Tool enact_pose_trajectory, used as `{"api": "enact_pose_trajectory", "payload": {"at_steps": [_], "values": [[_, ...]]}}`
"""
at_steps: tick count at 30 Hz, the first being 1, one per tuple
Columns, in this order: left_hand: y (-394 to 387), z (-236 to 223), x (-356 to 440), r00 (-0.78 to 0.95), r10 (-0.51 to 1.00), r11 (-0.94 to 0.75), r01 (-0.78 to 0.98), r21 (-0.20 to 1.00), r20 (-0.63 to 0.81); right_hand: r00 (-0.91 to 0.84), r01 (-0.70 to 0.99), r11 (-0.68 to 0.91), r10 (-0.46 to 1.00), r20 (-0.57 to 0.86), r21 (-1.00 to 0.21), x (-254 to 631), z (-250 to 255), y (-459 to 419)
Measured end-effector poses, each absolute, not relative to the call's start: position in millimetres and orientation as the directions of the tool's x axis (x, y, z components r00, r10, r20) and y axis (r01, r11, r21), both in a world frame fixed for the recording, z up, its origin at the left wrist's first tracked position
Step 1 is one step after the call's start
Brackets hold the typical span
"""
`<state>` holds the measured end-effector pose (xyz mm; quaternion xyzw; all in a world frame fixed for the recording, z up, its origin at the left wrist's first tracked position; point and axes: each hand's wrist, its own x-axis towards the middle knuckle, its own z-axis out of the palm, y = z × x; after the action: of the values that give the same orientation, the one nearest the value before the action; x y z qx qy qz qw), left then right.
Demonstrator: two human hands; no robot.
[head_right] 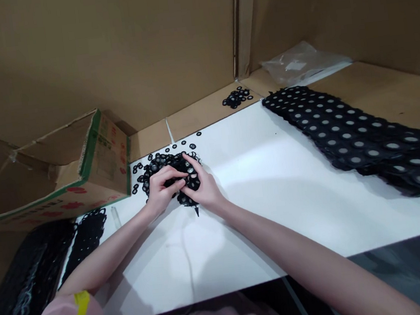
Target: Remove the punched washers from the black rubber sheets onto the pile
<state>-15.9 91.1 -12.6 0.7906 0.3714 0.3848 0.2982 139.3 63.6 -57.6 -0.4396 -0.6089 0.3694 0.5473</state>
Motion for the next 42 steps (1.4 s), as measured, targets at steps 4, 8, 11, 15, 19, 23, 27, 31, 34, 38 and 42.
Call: {"api": "enact_pose_trajectory", "payload": {"at_steps": [4,8,11,15,19,23,27,31,34,38,42], "values": [[92.4,-12.1,-9.0,0.371,0.865,-0.469,0.353,0.810,0.339,-0.022,0.114,0.336,0.942,0.335,-0.935,139.9,-57.8,63.3],[98.6,-11.7,-9.9,0.357,0.891,-0.405,0.351,0.844,0.279,-0.038,0.104,0.321,0.947,0.319,-0.941,140.0,-57.7,64.1],[102.7,-11.8,-12.5,0.352,0.904,-0.369,0.348,0.862,0.245,-0.046,0.110,0.336,0.942,0.333,-0.935,139.6,-58.6,65.1],[105.8,-13.4,-14.2,0.356,0.905,-0.355,0.334,0.873,0.233,-0.047,0.106,0.335,0.942,0.332,-0.936,139.6,-60.0,65.4],[110.4,-16.2,-15.8,0.345,0.909,-0.350,0.324,0.879,0.235,-0.068,0.111,0.322,0.946,0.316,-0.940,139.7,-59.0,65.0],[121.1,-14.6,-20.5,0.258,0.915,-0.387,0.339,0.858,0.310,-0.068,0.103,0.320,0.947,0.315,-0.942,138.8,-56.0,63.5],[138.3,-4.0,-31.1,0.145,0.898,-0.436,0.413,0.799,0.415,-0.115,0.004,0.241,0.964,0.239,-0.971,138.3,-54.1,60.3],[146.1,8.6,-42.4,0.181,0.855,-0.502,0.516,0.693,0.485,-0.111,-0.035,0.209,0.971,0.212,-0.977,139.9,-54.6,60.9],[137.1,12.0,-43.7,0.275,0.806,-0.577,0.560,0.594,0.524,-0.096,-0.043,0.189,0.977,0.192,-0.981,141.3,-55.3,64.3],[120.0,4.5,-35.1,0.630,0.621,-0.776,0.414,0.475,0.466,-0.038,0.054,0.248,0.968,0.247,-0.967,143.1,-57.2,68.2],[116.7,-3.7,-27.5,0.575,0.645,-0.758,0.400,0.515,0.503,-0.090,0.114,0.295,0.954,0.286,-0.949,145.0,-61.1,68.8]]}}
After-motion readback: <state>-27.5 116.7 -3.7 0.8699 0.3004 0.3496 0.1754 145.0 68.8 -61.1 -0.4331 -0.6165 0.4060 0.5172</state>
